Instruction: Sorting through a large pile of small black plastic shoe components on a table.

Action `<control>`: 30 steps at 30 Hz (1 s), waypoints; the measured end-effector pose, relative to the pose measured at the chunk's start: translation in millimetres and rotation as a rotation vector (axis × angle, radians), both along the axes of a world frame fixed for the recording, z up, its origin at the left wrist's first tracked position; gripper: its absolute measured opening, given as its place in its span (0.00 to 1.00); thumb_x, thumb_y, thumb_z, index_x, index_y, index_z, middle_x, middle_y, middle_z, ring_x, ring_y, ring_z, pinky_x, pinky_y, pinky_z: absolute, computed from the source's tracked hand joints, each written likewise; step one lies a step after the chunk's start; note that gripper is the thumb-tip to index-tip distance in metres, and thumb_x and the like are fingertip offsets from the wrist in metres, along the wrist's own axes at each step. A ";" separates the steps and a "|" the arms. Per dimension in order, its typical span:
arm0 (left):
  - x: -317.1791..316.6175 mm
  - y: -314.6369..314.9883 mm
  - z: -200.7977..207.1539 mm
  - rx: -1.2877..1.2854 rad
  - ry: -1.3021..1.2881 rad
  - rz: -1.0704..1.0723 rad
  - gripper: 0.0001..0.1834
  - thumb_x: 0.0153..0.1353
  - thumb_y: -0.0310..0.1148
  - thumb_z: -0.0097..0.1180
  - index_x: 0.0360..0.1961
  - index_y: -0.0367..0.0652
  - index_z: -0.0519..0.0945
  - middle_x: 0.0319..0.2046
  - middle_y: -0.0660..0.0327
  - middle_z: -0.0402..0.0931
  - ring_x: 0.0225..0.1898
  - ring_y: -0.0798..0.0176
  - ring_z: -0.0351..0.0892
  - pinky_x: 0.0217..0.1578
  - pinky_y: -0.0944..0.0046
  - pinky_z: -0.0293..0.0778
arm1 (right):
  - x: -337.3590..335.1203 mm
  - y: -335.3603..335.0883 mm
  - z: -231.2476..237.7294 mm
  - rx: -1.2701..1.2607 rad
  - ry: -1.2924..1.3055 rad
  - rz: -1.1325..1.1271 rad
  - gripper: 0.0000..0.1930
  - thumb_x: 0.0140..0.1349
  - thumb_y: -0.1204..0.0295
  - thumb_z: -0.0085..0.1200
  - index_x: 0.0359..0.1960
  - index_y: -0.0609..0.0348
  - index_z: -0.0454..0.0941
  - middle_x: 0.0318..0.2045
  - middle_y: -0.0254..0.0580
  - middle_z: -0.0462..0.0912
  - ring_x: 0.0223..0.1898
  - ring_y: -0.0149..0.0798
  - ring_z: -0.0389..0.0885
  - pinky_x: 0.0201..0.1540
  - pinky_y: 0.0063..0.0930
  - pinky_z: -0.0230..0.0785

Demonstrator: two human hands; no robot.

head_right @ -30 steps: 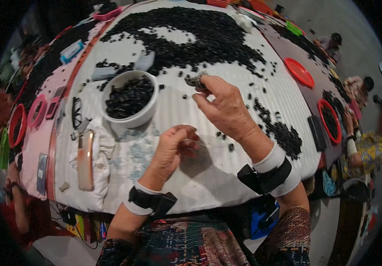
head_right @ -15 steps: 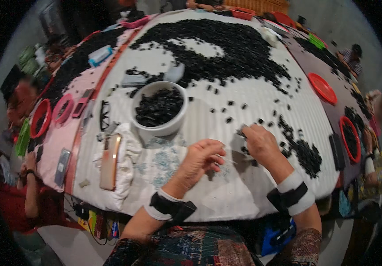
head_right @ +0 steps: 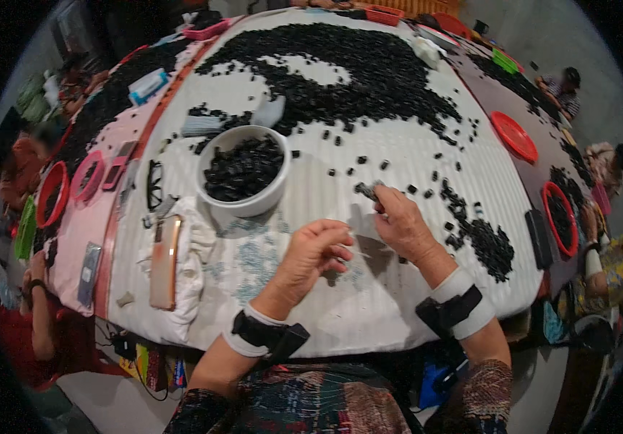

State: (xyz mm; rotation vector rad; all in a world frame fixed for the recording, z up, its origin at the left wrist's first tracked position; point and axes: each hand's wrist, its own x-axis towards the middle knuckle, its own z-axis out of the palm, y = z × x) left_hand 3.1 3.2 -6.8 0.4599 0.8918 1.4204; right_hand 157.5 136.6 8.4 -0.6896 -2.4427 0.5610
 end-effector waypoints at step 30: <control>0.8 -2.1 9.0 -0.056 0.030 0.086 0.13 0.59 0.35 0.60 0.37 0.37 0.75 0.30 0.58 0.77 0.27 0.68 0.80 0.23 0.71 0.80 | 17.5 6.7 16.2 0.292 -0.116 -0.135 0.13 0.51 0.83 0.50 0.40 0.61 0.73 0.29 0.46 0.76 0.34 0.49 0.74 0.38 0.39 0.70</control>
